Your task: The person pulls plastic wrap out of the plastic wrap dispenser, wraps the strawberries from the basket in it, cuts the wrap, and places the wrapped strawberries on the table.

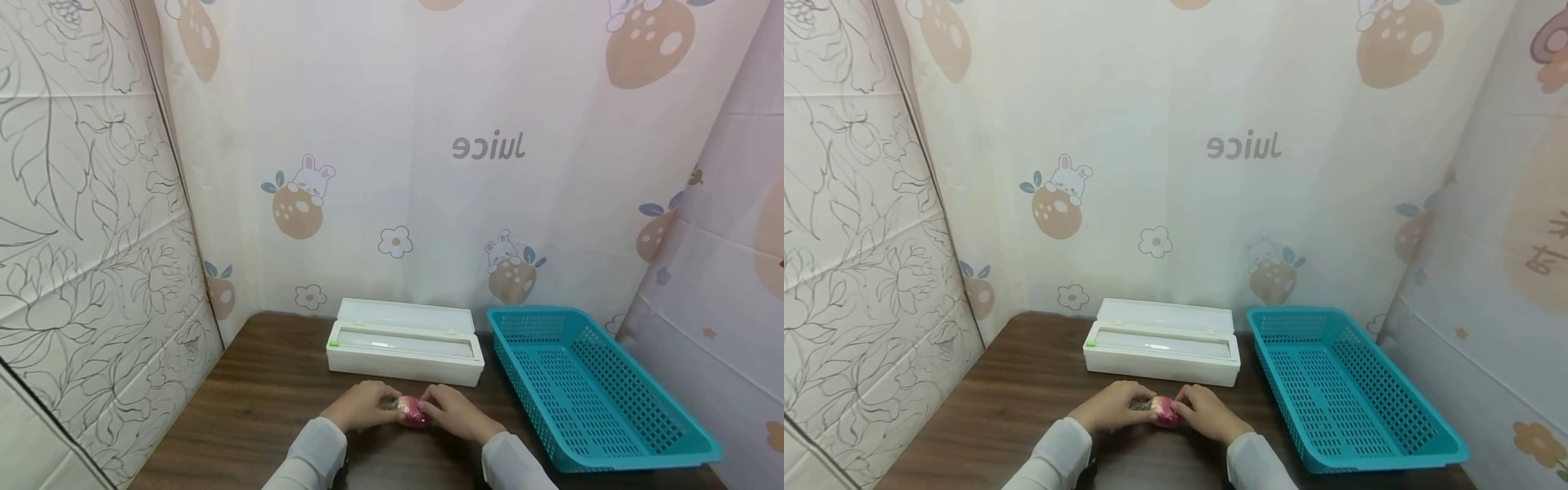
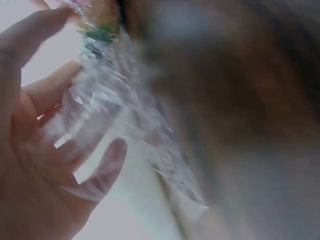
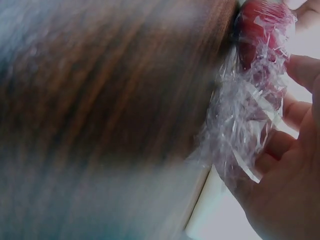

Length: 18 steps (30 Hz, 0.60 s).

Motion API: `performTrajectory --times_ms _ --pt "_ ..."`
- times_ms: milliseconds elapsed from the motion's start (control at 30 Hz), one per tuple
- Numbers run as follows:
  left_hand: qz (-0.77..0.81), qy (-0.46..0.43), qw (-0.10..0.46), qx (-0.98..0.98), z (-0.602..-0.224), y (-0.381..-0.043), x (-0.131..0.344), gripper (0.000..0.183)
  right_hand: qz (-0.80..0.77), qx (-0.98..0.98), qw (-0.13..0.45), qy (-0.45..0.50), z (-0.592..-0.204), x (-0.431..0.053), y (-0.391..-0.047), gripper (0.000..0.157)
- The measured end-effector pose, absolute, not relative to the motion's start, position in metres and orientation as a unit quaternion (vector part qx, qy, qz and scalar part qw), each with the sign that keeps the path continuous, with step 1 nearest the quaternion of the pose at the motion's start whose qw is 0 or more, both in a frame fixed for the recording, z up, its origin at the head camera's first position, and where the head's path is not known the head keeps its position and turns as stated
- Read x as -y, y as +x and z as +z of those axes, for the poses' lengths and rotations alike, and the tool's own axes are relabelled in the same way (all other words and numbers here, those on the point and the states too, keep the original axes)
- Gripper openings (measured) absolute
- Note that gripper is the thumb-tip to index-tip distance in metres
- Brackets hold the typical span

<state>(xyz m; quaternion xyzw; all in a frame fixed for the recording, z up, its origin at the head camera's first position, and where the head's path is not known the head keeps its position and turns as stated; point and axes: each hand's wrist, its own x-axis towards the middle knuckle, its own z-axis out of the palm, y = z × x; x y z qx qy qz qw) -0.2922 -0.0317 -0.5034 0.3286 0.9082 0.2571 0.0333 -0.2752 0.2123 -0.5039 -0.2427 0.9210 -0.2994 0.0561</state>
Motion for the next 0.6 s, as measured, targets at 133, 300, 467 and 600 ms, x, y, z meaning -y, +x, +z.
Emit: performTrajectory --times_ms 133,300,467,600 --pt "0.18 0.325 -0.002 -0.928 -0.495 -0.285 0.024 0.043 -0.285 -0.926 0.059 -0.243 -0.506 -0.214 -0.276 0.023" --pt "0.076 0.332 -0.078 -0.937 -0.488 -0.275 0.014 0.04 -0.279 -0.927 0.058 -0.243 -0.508 -0.215 -0.276 0.025" --pt "0.024 0.339 -0.114 -0.934 -0.486 -0.27 0.005 0.043 -0.275 -0.928 0.053 -0.245 -0.506 -0.215 -0.275 0.025" --pt "0.03 0.343 -0.108 -0.933 -0.488 -0.273 0.003 0.047 -0.268 -0.929 0.049 -0.249 -0.505 -0.216 -0.276 0.026"
